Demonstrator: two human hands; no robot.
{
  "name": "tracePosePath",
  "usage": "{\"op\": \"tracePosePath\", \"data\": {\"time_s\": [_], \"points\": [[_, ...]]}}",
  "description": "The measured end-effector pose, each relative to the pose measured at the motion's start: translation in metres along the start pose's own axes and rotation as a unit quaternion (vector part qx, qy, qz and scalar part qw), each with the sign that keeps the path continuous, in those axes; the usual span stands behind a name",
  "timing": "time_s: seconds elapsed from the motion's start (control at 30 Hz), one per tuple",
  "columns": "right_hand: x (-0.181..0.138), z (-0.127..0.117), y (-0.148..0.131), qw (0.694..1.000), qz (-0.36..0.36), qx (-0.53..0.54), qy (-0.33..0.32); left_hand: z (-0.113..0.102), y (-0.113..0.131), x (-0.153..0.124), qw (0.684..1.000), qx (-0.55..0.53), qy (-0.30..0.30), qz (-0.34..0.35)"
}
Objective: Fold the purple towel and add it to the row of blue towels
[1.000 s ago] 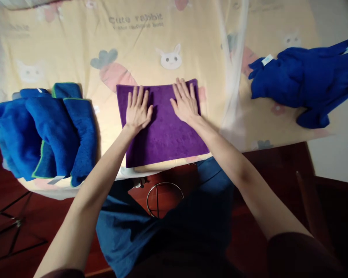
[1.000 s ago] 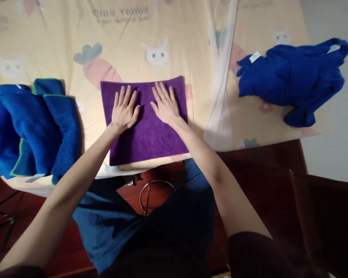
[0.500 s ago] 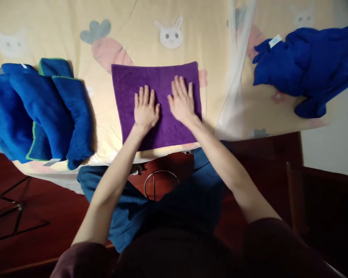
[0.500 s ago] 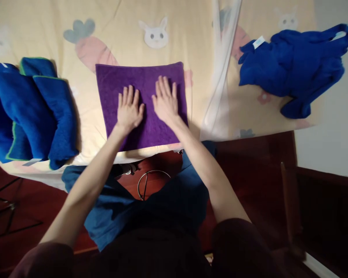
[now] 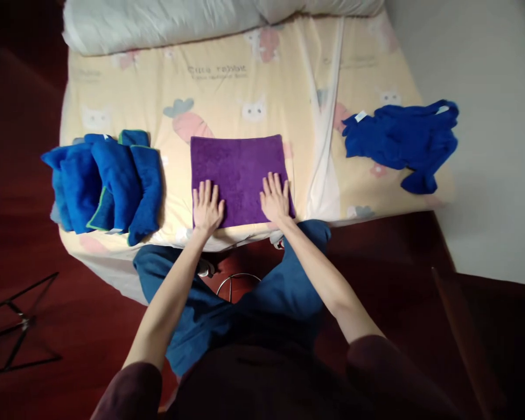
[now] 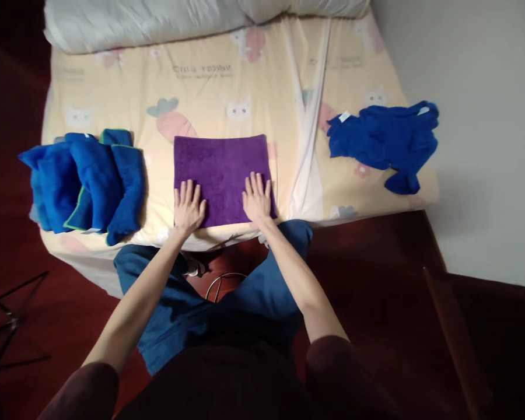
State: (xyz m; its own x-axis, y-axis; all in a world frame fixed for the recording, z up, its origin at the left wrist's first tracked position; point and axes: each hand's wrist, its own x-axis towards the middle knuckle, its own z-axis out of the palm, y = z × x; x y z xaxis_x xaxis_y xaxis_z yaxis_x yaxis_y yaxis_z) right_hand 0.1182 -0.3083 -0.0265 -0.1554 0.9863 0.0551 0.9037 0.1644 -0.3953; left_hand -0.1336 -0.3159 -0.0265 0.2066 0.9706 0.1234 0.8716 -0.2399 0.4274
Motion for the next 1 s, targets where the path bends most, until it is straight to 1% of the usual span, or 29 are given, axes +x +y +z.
{"op": "tracePosePath", "data": {"time_s": [0.07, 0.1, 0.17, 0.2, 0.23, 0.3, 0.37, 0.4, 0.43, 0.5, 0.57, 0.6, 0.73, 0.83, 1.0], "points": [[-0.009, 0.010, -0.027, 0.996, -0.075, 0.014, -0.036, 0.009, 0.023, -0.005, 0.997, -0.002, -0.042, 0.065], [-0.014, 0.015, -0.036, 0.994, -0.100, 0.022, -0.049, 0.014, 0.031, -0.008, 0.994, -0.003, -0.060, 0.088], [-0.024, 0.019, -0.040, 0.992, -0.110, 0.035, -0.052, 0.016, 0.036, -0.019, 0.993, -0.004, -0.071, 0.096], [-0.030, 0.018, -0.034, 0.993, -0.106, 0.040, -0.046, 0.014, 0.031, -0.026, 0.994, -0.002, -0.064, 0.085], [-0.036, 0.014, -0.024, 0.993, -0.099, 0.047, -0.040, 0.010, 0.023, -0.035, 0.996, -0.001, -0.052, 0.068], [-0.049, 0.002, 0.007, 0.995, -0.070, 0.066, -0.017, -0.004, -0.003, -0.057, 1.000, -0.006, -0.018, 0.022], [-0.064, -0.013, 0.044, 0.994, 0.006, 0.100, 0.032, -0.020, -0.031, -0.083, 0.998, -0.021, 0.036, -0.047], [-0.071, -0.021, 0.061, 0.989, 0.051, 0.126, 0.060, -0.028, -0.044, -0.095, 0.995, -0.030, 0.061, -0.078], [-0.078, -0.027, 0.076, 0.982, 0.084, 0.153, 0.071, -0.034, -0.055, -0.106, 0.992, -0.039, 0.073, -0.097], [-0.089, -0.038, 0.098, 0.974, 0.112, 0.192, 0.053, -0.044, -0.068, -0.120, 0.991, -0.058, 0.065, -0.103], [-0.097, -0.045, 0.108, 0.975, 0.101, 0.199, 0.020, -0.049, -0.071, -0.123, 0.992, -0.078, 0.043, -0.093], [-0.100, -0.047, 0.108, 0.976, 0.092, 0.195, 0.015, -0.049, -0.070, -0.121, 0.991, -0.089, 0.037, -0.093], [-0.104, -0.049, 0.095, 0.977, 0.082, 0.193, 0.032, -0.044, -0.058, -0.104, 0.983, -0.137, 0.031, -0.120], [-0.102, -0.048, 0.089, 0.974, 0.100, 0.202, 0.027, -0.039, -0.055, -0.098, 0.978, -0.156, 0.034, -0.136], [-0.092, -0.044, 0.097, 0.970, 0.099, 0.220, 0.027, -0.032, -0.067, -0.103, 0.968, -0.200, 0.066, -0.139]]}}
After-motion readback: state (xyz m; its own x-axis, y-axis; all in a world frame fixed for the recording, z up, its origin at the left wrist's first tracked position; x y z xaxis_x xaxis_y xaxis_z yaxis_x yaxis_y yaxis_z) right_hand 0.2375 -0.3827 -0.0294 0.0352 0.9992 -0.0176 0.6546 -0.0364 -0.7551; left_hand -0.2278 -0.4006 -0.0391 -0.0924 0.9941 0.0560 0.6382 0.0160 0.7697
